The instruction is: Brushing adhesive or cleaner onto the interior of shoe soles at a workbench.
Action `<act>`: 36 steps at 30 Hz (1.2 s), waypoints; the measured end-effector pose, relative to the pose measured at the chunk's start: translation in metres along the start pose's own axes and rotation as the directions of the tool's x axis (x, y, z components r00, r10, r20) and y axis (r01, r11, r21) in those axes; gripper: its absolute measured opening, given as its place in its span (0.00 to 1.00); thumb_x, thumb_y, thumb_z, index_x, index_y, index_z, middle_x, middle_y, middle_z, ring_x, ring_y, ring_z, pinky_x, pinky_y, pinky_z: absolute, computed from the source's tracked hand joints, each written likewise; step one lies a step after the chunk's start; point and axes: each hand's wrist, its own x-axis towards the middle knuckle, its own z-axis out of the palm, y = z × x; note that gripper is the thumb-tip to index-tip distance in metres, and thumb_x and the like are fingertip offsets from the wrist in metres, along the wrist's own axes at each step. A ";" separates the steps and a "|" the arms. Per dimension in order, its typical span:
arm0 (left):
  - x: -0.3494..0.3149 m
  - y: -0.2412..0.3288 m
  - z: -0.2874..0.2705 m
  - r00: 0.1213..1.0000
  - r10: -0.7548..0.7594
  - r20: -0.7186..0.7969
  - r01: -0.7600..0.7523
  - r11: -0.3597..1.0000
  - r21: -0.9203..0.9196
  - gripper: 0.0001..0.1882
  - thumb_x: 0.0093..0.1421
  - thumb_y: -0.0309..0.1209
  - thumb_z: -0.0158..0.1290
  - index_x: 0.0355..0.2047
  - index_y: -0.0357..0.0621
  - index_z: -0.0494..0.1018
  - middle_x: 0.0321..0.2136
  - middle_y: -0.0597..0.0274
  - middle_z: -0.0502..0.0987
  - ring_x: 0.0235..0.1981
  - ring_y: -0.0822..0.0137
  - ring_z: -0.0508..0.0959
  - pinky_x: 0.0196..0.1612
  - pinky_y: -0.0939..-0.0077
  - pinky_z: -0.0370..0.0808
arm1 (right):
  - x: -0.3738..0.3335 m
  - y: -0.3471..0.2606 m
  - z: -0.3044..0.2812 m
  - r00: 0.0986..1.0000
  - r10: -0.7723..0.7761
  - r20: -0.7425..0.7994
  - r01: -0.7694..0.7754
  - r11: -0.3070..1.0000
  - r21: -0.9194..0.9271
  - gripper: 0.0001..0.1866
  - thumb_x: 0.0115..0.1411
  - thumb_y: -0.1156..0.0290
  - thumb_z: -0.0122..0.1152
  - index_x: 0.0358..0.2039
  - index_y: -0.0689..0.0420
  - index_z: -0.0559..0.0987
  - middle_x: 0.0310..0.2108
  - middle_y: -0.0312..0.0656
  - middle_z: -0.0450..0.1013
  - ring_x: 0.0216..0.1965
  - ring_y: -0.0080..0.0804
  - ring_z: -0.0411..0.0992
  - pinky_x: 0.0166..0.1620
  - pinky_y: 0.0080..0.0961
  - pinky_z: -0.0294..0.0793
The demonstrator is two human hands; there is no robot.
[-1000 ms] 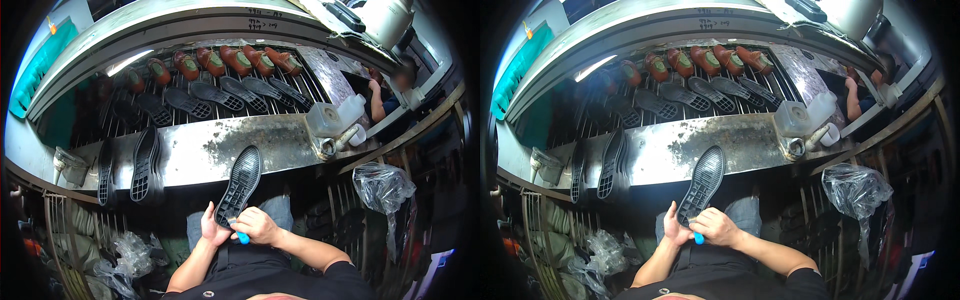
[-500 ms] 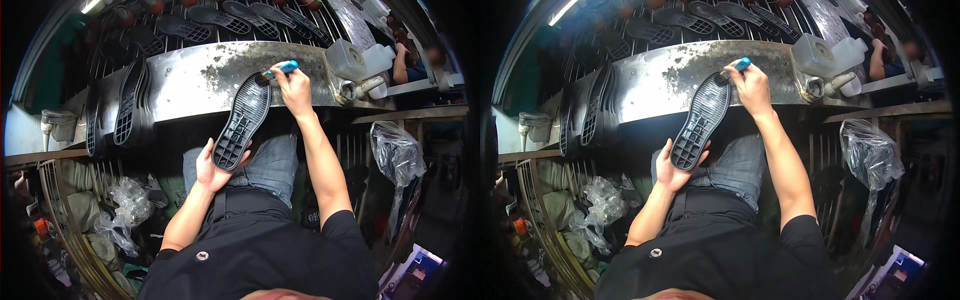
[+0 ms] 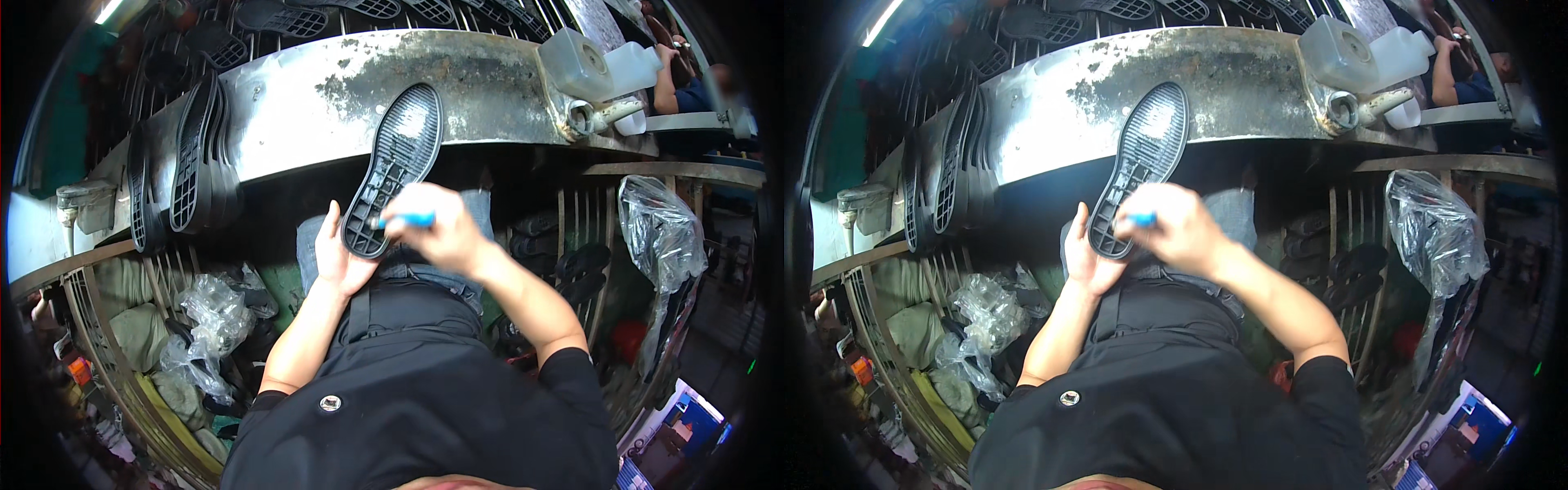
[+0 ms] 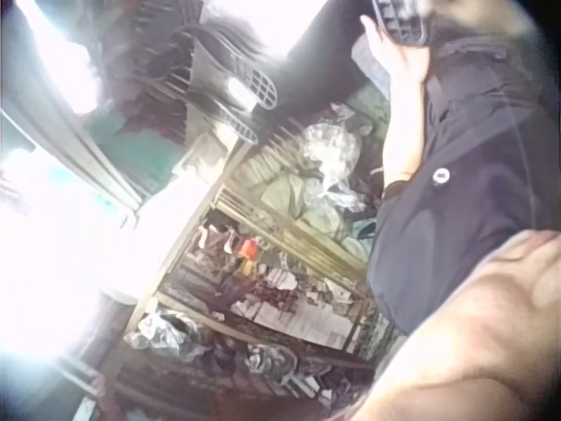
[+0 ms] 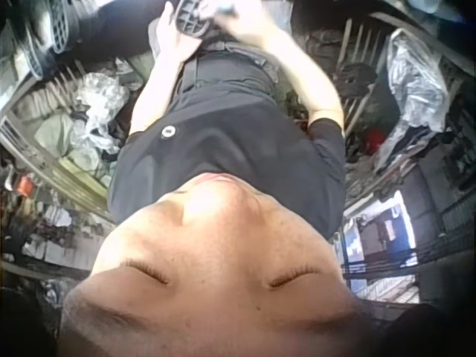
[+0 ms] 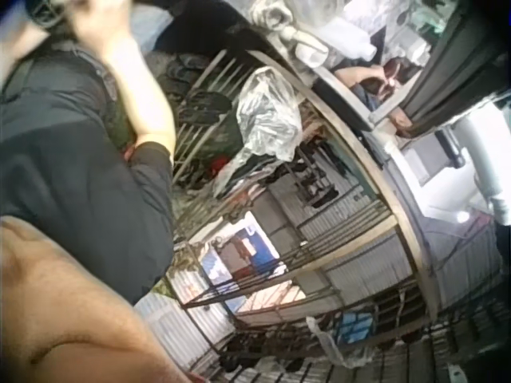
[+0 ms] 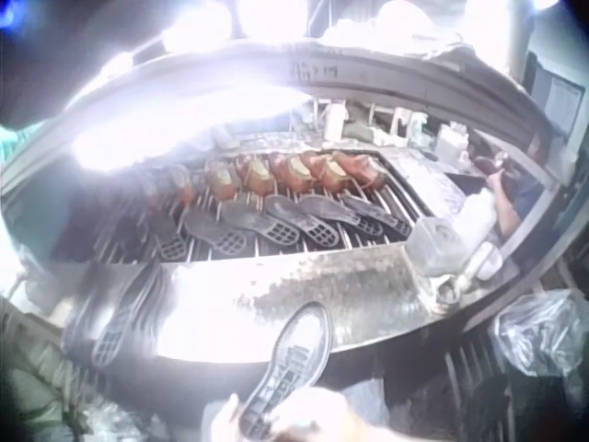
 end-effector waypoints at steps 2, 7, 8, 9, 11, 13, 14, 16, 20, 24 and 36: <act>0.001 -0.007 0.015 0.982 0.072 -0.176 -0.076 0.997 -0.017 0.40 0.81 0.59 0.35 0.75 0.38 0.65 0.71 0.39 0.71 0.74 0.45 0.69 0.78 0.40 0.63 | 0.024 0.012 -0.016 0.929 0.370 -0.032 -0.362 0.922 0.134 0.13 0.73 0.62 0.68 0.42 0.60 0.87 0.33 0.43 0.84 0.35 0.27 0.83 0.41 0.31 0.81; 0.006 -0.007 0.031 0.971 0.075 -0.226 -0.067 0.997 0.043 0.40 0.82 0.56 0.35 0.79 0.37 0.57 0.77 0.37 0.61 0.80 0.37 0.57 0.80 0.40 0.60 | 0.078 0.066 -0.065 0.911 0.174 -0.374 -0.266 0.941 -0.210 0.14 0.74 0.61 0.66 0.46 0.58 0.89 0.35 0.45 0.85 0.36 0.33 0.85 0.42 0.32 0.82; 0.005 -0.008 0.032 0.972 0.080 -0.219 -0.071 0.996 0.050 0.39 0.82 0.55 0.35 0.79 0.37 0.57 0.77 0.37 0.61 0.80 0.37 0.57 0.80 0.40 0.60 | 0.084 0.073 -0.075 0.904 0.092 -0.418 -0.223 0.935 -0.276 0.14 0.74 0.60 0.67 0.45 0.57 0.89 0.36 0.44 0.86 0.37 0.35 0.85 0.42 0.32 0.82; 0.005 -0.008 0.033 0.972 0.084 -0.220 -0.076 0.996 0.045 0.39 0.82 0.55 0.35 0.79 0.37 0.57 0.77 0.37 0.61 0.80 0.37 0.57 0.80 0.40 0.60 | 0.089 0.075 -0.083 0.892 0.004 -0.452 -0.180 0.920 -0.347 0.13 0.73 0.60 0.68 0.45 0.57 0.89 0.36 0.44 0.86 0.37 0.38 0.86 0.43 0.32 0.83; 0.005 -0.010 0.034 0.981 0.069 -0.182 -0.069 0.998 0.008 0.38 0.82 0.54 0.35 0.79 0.36 0.58 0.77 0.37 0.61 0.80 0.37 0.57 0.80 0.40 0.60 | 0.081 0.075 -0.082 0.901 -0.055 -0.430 -0.131 0.910 -0.392 0.12 0.72 0.60 0.70 0.43 0.56 0.89 0.37 0.44 0.86 0.39 0.40 0.86 0.44 0.33 0.83; 0.003 -0.011 0.032 0.981 0.077 -0.181 -0.079 0.997 -0.004 0.39 0.82 0.55 0.36 0.79 0.36 0.58 0.77 0.38 0.61 0.80 0.38 0.56 0.80 0.41 0.59 | 0.071 0.071 -0.068 0.905 -0.268 -0.329 0.044 0.830 -0.556 0.10 0.66 0.63 0.75 0.39 0.55 0.87 0.38 0.42 0.86 0.40 0.44 0.85 0.45 0.36 0.83; 0.002 -0.011 0.031 0.979 0.079 -0.185 -0.082 0.997 -0.009 0.39 0.82 0.55 0.35 0.79 0.36 0.58 0.77 0.38 0.62 0.80 0.37 0.58 0.80 0.41 0.59 | 0.057 0.062 -0.055 0.917 -0.362 -0.168 0.155 0.710 -0.686 0.08 0.63 0.65 0.75 0.38 0.54 0.87 0.37 0.41 0.85 0.40 0.44 0.84 0.45 0.38 0.81; 0.001 -0.012 0.030 0.979 0.079 -0.185 -0.085 0.996 -0.020 0.39 0.82 0.55 0.35 0.78 0.35 0.58 0.77 0.38 0.62 0.79 0.37 0.59 0.81 0.41 0.59 | 0.019 0.037 -0.018 0.940 -0.336 -0.057 0.223 0.733 -0.642 0.10 0.60 0.70 0.75 0.43 0.54 0.88 0.36 0.39 0.85 0.38 0.40 0.83 0.46 0.41 0.79; 0.002 -0.013 0.025 0.981 0.024 -0.195 -0.035 0.998 -0.053 0.44 0.80 0.60 0.36 0.77 0.31 0.59 0.74 0.30 0.64 0.76 0.37 0.65 0.80 0.41 0.61 | -0.044 -0.020 0.048 0.953 -0.285 0.099 0.295 0.814 -0.500 0.17 0.58 0.57 0.75 0.42 0.55 0.85 0.33 0.35 0.79 0.36 0.35 0.80 0.44 0.36 0.77; 0.004 -0.010 0.029 0.972 0.031 -0.232 -0.040 0.999 -0.033 0.47 0.79 0.63 0.35 0.77 0.30 0.58 0.72 0.29 0.66 0.75 0.38 0.67 0.78 0.41 0.64 | -0.038 -0.039 0.044 0.963 -0.240 0.118 0.267 0.897 -0.352 0.20 0.56 0.54 0.77 0.43 0.54 0.87 0.37 0.36 0.82 0.38 0.37 0.81 0.45 0.39 0.78; 0.007 -0.002 0.025 0.945 0.097 -0.312 -0.063 0.991 0.116 0.41 0.82 0.57 0.34 0.77 0.32 0.60 0.73 0.34 0.67 0.75 0.36 0.67 0.76 0.42 0.68 | 0.081 0.061 -0.101 0.923 0.266 -0.278 -0.346 0.888 -0.301 0.15 0.74 0.60 0.66 0.44 0.60 0.88 0.28 0.39 0.82 0.28 0.25 0.78 0.35 0.27 0.77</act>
